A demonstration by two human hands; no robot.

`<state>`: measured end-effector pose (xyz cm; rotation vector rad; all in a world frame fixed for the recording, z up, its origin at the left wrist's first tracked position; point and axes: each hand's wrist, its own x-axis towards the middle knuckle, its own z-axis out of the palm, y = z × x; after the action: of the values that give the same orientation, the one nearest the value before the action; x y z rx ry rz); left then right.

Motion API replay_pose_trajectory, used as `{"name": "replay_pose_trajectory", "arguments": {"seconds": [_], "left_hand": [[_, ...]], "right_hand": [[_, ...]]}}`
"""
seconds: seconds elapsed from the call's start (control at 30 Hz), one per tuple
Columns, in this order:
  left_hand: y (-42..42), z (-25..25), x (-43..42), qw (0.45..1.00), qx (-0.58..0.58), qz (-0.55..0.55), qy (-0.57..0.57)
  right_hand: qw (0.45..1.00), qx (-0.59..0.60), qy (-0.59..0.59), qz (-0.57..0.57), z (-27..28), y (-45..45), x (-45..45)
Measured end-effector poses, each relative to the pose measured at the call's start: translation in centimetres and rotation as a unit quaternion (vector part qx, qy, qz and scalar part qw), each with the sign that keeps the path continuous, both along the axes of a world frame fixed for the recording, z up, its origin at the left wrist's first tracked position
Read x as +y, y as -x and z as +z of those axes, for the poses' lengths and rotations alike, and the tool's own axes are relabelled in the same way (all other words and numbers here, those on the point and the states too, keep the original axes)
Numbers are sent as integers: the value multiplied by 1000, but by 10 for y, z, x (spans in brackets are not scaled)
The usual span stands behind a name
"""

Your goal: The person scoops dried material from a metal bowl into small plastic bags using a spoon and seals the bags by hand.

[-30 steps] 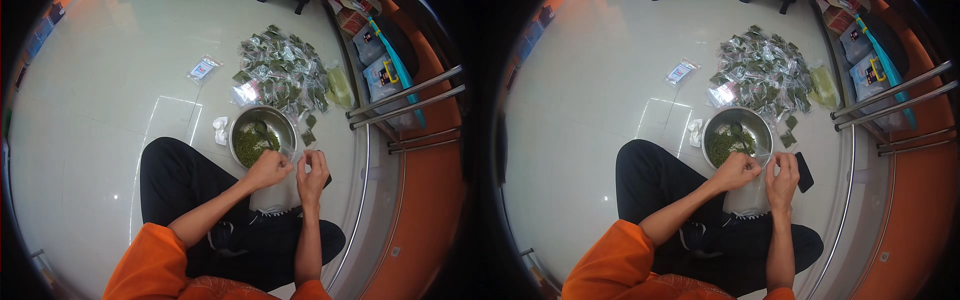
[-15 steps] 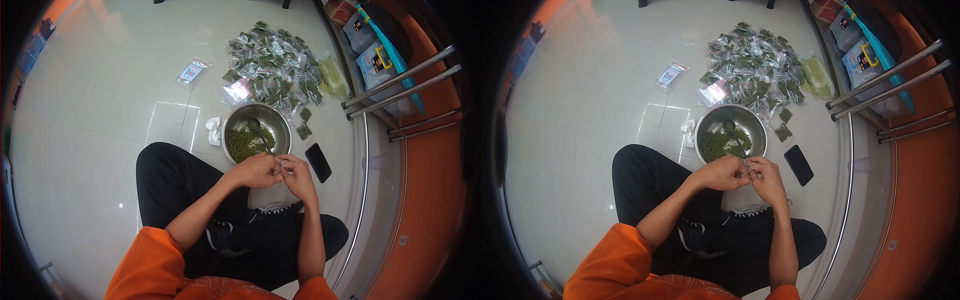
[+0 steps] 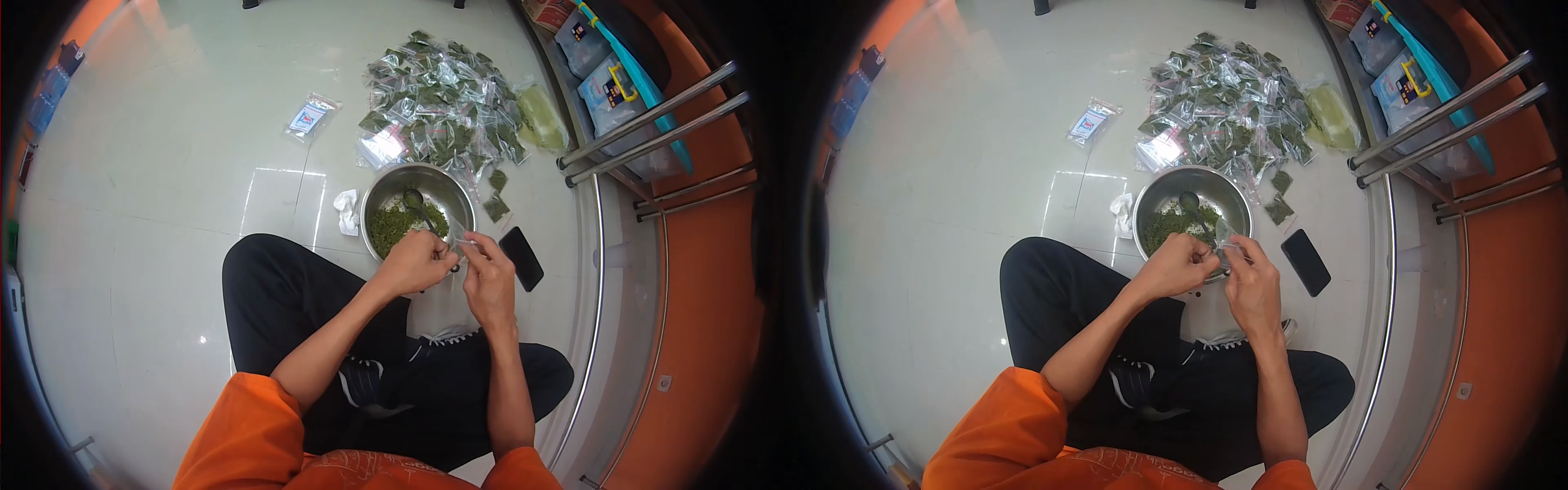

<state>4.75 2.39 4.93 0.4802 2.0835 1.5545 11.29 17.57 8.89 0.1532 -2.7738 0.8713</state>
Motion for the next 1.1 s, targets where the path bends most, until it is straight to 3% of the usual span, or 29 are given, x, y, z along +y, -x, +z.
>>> {"name": "replay_pose_trajectory", "arguments": {"seconds": [0.17,0.23,0.3,0.37,0.43,0.5,0.53,0.6,0.73,0.8,1.1], "left_hand": [[-6,-9,2,990,138,-36,-1],[-6,-4,-1,980,192,-58,-2],[-1,2,-5,981,139,-130,-24],[-1,-1,-5,986,107,-113,-56],[1,-5,-6,989,75,-94,-87],[4,-7,-7,986,-126,-42,-105],[4,-7,-6,986,-126,-42,-104],[2,-4,-2,991,84,83,-63],[-2,5,2,974,173,132,-63],[-3,-4,2,953,286,103,-11],[-2,-6,0,956,283,79,10]], "right_hand": [[999,-19,-6,25,-13,4,5],[993,-95,63,22,-16,5,13],[994,-95,56,26,-18,7,18],[994,-94,50,31,-17,6,18],[997,-16,-3,74,-13,5,11],[998,0,11,66,-6,5,5],[998,14,25,57,-4,5,3],[998,11,22,56,-8,4,9],[996,-5,-30,79,-8,2,10],[995,-21,-41,86,-11,1,12],[996,-24,-56,68,0,0,2]]}}
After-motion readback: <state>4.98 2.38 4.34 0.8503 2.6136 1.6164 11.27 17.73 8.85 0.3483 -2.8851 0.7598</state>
